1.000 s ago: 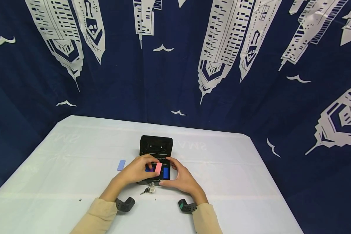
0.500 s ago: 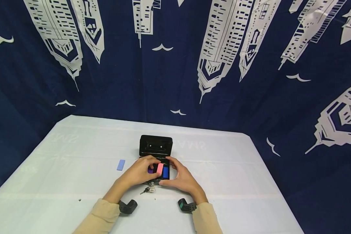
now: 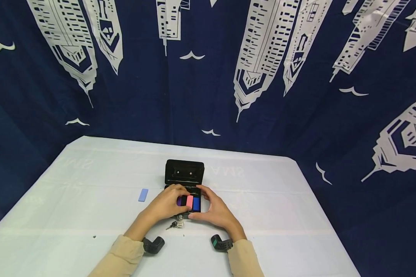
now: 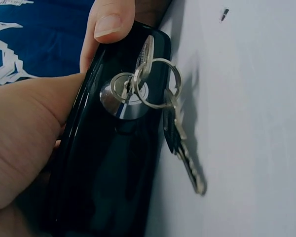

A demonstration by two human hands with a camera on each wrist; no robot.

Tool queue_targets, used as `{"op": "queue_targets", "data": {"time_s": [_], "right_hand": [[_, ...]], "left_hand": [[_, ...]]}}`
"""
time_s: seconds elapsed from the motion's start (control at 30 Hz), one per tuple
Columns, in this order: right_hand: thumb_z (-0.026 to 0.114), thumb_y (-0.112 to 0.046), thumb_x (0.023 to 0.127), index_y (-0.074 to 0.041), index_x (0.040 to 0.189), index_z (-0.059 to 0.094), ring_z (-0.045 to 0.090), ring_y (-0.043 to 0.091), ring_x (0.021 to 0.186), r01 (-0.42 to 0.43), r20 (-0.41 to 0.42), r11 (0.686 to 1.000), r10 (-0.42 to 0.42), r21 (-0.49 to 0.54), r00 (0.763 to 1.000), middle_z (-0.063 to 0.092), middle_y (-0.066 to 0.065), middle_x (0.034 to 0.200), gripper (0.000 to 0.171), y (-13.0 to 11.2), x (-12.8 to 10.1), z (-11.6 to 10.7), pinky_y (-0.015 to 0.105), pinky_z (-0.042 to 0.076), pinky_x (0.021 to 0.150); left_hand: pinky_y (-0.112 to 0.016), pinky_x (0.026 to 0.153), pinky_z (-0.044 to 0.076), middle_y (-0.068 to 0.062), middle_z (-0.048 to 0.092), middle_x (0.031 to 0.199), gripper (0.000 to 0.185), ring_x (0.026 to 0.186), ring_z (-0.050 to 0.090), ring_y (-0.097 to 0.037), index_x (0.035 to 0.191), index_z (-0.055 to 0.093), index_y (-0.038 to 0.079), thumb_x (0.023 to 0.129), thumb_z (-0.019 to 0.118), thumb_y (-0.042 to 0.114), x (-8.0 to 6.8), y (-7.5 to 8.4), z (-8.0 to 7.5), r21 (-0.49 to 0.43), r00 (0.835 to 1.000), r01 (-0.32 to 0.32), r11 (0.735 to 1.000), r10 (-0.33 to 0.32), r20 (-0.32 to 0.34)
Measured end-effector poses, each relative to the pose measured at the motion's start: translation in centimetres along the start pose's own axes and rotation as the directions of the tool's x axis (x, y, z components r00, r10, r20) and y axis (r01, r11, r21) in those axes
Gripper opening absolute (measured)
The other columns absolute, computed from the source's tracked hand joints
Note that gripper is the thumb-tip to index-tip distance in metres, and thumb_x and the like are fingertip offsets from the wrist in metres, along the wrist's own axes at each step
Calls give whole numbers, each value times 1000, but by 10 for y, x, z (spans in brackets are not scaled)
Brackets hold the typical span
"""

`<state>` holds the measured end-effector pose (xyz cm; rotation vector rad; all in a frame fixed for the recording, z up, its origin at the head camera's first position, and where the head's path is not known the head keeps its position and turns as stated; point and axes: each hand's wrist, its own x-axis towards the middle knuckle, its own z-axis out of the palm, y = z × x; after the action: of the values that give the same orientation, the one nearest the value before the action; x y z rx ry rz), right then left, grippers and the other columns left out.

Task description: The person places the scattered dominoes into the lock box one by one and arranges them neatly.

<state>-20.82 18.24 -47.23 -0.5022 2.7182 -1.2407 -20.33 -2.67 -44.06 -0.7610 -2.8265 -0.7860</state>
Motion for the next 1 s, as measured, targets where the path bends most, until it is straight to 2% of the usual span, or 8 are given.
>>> {"op": "queue_targets", "data": {"time_s": [0.27, 0.4, 0.67, 1.0], "right_hand": [[77, -58, 55, -48, 133, 28, 44, 12, 123, -3, 9, 1000, 3, -2, 1000, 40, -13, 135, 93, -2, 2, 1, 37, 37, 103], [77, -57, 55, -47, 133, 28, 44, 12, 123, 1, 9, 1000, -1, -2, 1000, 40, -14, 135, 93, -2, 2, 1, 36, 37, 103], [79, -54, 55, -46, 133, 29, 45, 12, 122, -2, 3, 1000, 2, -1, 1000, 42, -14, 133, 93, -2, 2, 0, 36, 37, 103], [78, -57, 54, -46, 133, 29, 46, 13, 121, -13, -1, 1000, 13, 3, 1000, 43, -13, 133, 94, -1, 1, 0, 39, 38, 102]], "left_hand": [[-37, 87, 46, 1, 64, 106, 43, 101, 53, -17, 104, 68, 15, 70, 74, 41, 3, 2, 0, 68, 1000, 24, 997, -24, 1], [-38, 86, 45, 2, 65, 103, 43, 100, 54, -19, 103, 68, 17, 68, 74, 42, 5, 5, 1, 100, 998, 58, 993, -59, 6], [-36, 84, 43, 3, 65, 102, 43, 100, 54, -19, 102, 69, 18, 66, 77, 40, 7, 10, 1, 107, 994, 104, 989, -106, 12], [-36, 87, 40, 5, 66, 104, 38, 105, 53, -19, 100, 69, 22, 67, 77, 38, 7, 11, 4, 102, 996, 93, 991, -94, 6]]}}
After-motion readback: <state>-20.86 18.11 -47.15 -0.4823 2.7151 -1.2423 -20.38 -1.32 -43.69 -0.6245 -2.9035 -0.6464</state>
